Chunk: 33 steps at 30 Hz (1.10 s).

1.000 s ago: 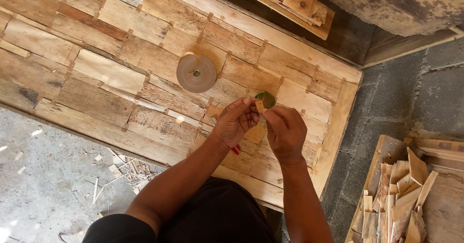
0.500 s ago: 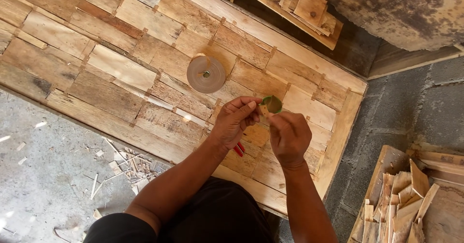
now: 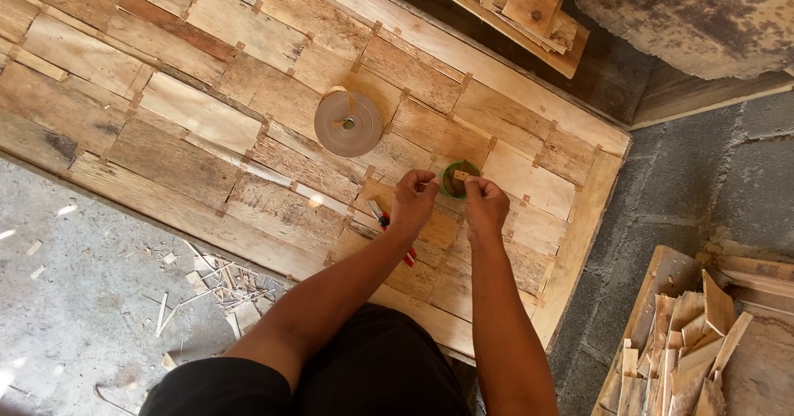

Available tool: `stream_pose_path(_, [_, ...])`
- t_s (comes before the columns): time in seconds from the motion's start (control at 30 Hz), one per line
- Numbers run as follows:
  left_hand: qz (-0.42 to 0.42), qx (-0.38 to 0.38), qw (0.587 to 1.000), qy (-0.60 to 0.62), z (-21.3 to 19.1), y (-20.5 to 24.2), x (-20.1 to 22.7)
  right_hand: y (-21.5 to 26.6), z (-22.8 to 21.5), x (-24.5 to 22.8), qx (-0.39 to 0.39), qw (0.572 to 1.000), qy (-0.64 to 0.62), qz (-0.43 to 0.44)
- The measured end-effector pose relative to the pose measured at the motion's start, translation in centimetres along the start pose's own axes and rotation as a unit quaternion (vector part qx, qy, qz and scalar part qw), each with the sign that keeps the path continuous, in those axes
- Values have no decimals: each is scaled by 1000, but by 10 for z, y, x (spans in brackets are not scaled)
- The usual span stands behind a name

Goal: Applying veneer tape to the joints of a decorative wooden mosaic panel using a utility knife.

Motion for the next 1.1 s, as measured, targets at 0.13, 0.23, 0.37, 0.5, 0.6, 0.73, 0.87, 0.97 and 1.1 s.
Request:
stream_pose_path(0.13, [-13, 21, 991, -129, 15, 4, 19, 8, 1, -9, 55, 997, 38, 30])
stream_pose_path(0.23, [27, 28, 974, -223, 26, -1, 12, 9, -2, -6, 70, 996, 27, 36])
stream_pose_path(0.37, [9, 20, 971, -240, 37, -6, 6, 3, -5, 4, 70, 997, 2, 34])
stream_pose_path(0.5, [3, 34, 965, -258, 41, -15, -7, 2, -9, 13, 76, 996, -7, 44])
stream_pose_path(0.6, [28, 44, 966, -252, 41, -17, -6, 7, -8, 5, 79, 996, 0, 51])
stream_pose_path(0.73, [29, 42, 965, -256, 42, -20, -6, 9, -10, 6, 88, 994, -1, 57])
stream_pose_path(0.87, [47, 59, 973, -217, 43, -22, -13, 6, -19, 15, 101, 994, -5, 29])
stream_pose_path(0.97, [63, 74, 976, -193, 41, -18, -5, 6, -26, 13, 96, 995, -17, 7])
stream_pose_path(1.1, [203, 113, 924, -303, 29, 8, 59, 6, -25, 6, 24, 999, -46, 14])
Point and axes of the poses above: each hand's wrist, its own y-axis away from the middle knuckle, its own z-axis out of the palm, x = y × z, the point moved 7 cm from there along -y, towards the middle knuckle, and after that the axes turned 1 degree about -y, right-handed, at the moved point
